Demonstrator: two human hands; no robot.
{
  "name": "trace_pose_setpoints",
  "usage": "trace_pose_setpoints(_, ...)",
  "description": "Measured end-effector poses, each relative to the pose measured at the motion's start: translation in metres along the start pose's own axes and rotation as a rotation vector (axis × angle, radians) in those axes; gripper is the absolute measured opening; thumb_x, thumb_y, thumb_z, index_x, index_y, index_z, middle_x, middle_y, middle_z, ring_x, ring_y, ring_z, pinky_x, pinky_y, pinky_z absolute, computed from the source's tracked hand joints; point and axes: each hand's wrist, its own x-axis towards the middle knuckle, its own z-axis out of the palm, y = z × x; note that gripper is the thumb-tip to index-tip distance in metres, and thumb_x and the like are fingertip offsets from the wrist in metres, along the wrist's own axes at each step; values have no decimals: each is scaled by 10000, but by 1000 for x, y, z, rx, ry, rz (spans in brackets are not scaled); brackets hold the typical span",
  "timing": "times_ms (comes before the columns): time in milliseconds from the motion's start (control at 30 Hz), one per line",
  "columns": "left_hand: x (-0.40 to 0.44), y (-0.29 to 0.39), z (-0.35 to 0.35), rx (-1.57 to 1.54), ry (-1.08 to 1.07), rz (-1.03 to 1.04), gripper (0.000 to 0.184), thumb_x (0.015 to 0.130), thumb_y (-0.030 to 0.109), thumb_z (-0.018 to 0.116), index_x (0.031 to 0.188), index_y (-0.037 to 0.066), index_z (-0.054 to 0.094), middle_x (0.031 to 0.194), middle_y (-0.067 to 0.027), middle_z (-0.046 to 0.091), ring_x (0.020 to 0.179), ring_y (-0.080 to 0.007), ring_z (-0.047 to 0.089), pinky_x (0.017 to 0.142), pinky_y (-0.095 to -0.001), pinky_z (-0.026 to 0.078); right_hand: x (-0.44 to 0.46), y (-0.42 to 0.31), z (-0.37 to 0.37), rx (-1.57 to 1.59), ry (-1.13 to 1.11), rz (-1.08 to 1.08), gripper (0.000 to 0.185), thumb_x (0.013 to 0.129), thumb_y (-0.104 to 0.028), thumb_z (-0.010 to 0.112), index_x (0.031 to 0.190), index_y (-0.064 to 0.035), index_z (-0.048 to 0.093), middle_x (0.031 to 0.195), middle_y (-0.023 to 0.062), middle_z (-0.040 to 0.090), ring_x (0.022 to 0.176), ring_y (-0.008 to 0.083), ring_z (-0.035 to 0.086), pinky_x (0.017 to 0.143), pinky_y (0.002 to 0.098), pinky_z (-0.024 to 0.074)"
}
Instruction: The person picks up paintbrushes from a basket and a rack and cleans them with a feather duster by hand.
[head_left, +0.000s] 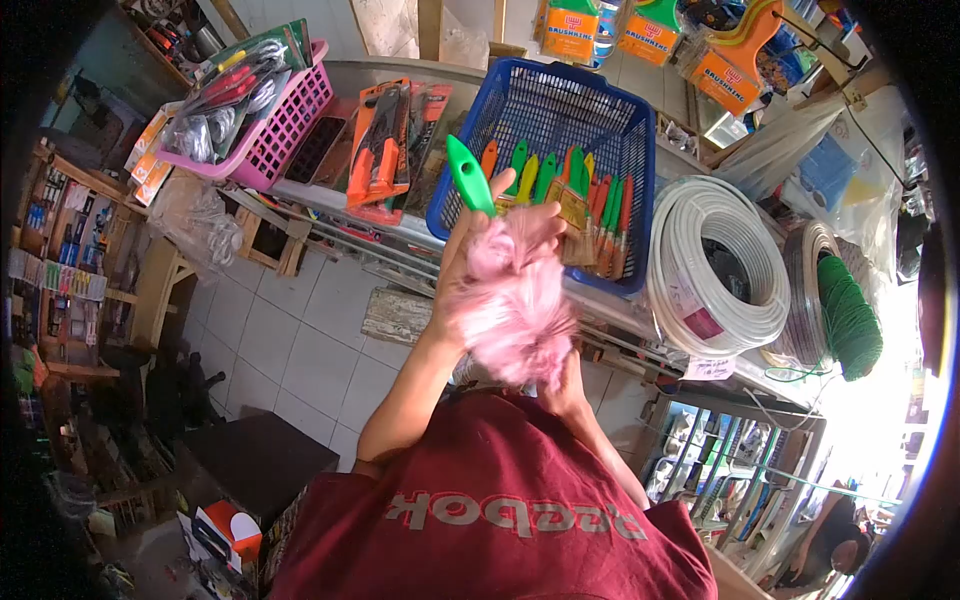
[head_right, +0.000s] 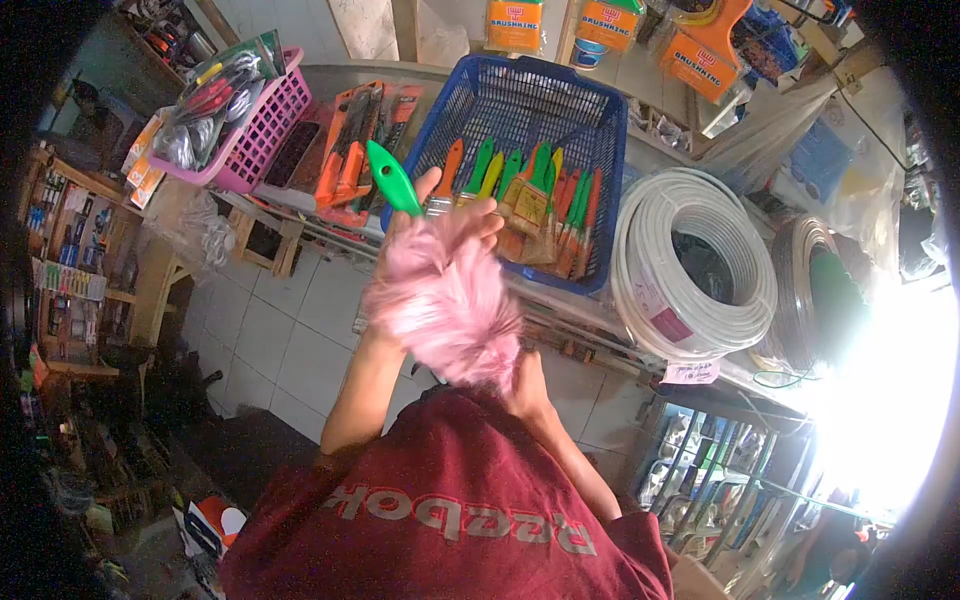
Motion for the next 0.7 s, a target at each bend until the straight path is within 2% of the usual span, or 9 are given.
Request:
trace_pose_setpoints(33, -3, 3, 8, 48, 44, 17, 530, 988, 361, 340, 1413, 64, 232, 1271, -267, 471, 1149, -325, 522, 991, -418, 409, -2, -3, 1, -132, 47, -54, 267, 911, -53, 462, 1174, -10, 480, 1069, 73, 512, 949, 172, 506, 794, 317, 415)
trace_pose_setpoints(133, -13, 16, 27, 161, 121, 71, 534, 986, 371, 342, 1415, 71, 234, 1270, -263, 475, 1130, -323, 530, 1000, -415, 400, -4, 2, 18, 394, 215, 270, 156, 921, -114, 446, 998, -35, 557, 720, 27, 514, 638, 141, 517, 542, 284, 407)
trace_pose_setpoints(233, -22, 20, 26, 195, 240, 60, 524, 988, 364, 339, 1412, 72, 244, 1266, -264, 478, 1117, -328, 534, 994, -424, 403, -12, 12, 20, 468, 96, 103, 140, 914, -111, 456, 973, -30, 553, 696, 12, 494, 597, 158, 508, 529, 303, 405)
trace_pose_setpoints(333, -22, 22, 10, 59, 107, 128, 502, 997, 331, 321, 1413, 62, 240, 1242, -253, 499, 1099, -299, 549, 986, -409, 414, 9, -9, 18, 220, -37, -163, 219, 883, -52, 428, 1085, -22, 507, 624, -30, 450, 516, 124, 453, 474, 284, 366)
trace_pose_setpoints(467, -44, 48, 18, 168, 180, 199, 518, 998, 333, 315, 1418, 49, 210, 1239, -268, 494, 1118, -304, 546, 990, -410, 410, 10, -18, 25, 304, -97, 338, 254, 878, -35, 486, 1132, -23, 480, 730, -12, 535, 594, 57, 472, 485, 238, 369)
trace_pose_setpoints(533, -57, 57, 9, 177, 326, 247, 513, 996, 328, 332, 1411, 43, 232, 1228, -270, 502, 1086, -314, 563, 971, -413, 427, 6, 8, 25, 240, -335, 129, 271, 892, -81, 473, 1153, -9, 486, 854, 33, 559, 741, 136, 515, 638, 311, 409)
trace_pose_setpoints(600, -69, 66, -42, 11, 147, 237, 517, 992, 360, 313, 1420, 82, 234, 1261, -262, 475, 1132, -337, 517, 978, -441, 409, 11, 35, 30, 74, -502, -39, 321, 911, -155, 444, 1185, 8, 487, 1080, 103, 567, 968, 229, 539, 878, 377, 425)
trace_pose_setpoints(667, -92, 80, -29, 167, 285, 335, 537, 987, 402, 290, 1434, 114, 219, 1303, -280, 429, 1191, -379, 462, 1010, -475, 367, 14, 28, 53, 529, -395, 363, 337, 922, -180, 442, 1183, 31, 477, 1124, 135, 549, 1033, 251, 531, 925, 384, 425)
trace_pose_setpoints(700, -108, 88, -15, 246, 440, 352, 536, 987, 407, 285, 1434, 118, 217, 1310, -287, 417, 1189, -400, 456, 1012, -481, 364, 17, 14, 64, 421, -382, 316, 338, 913, -167, 458, 1173, 51, 472, 1128, 158, 550, 1033, 264, 539, 905, 379, 441)
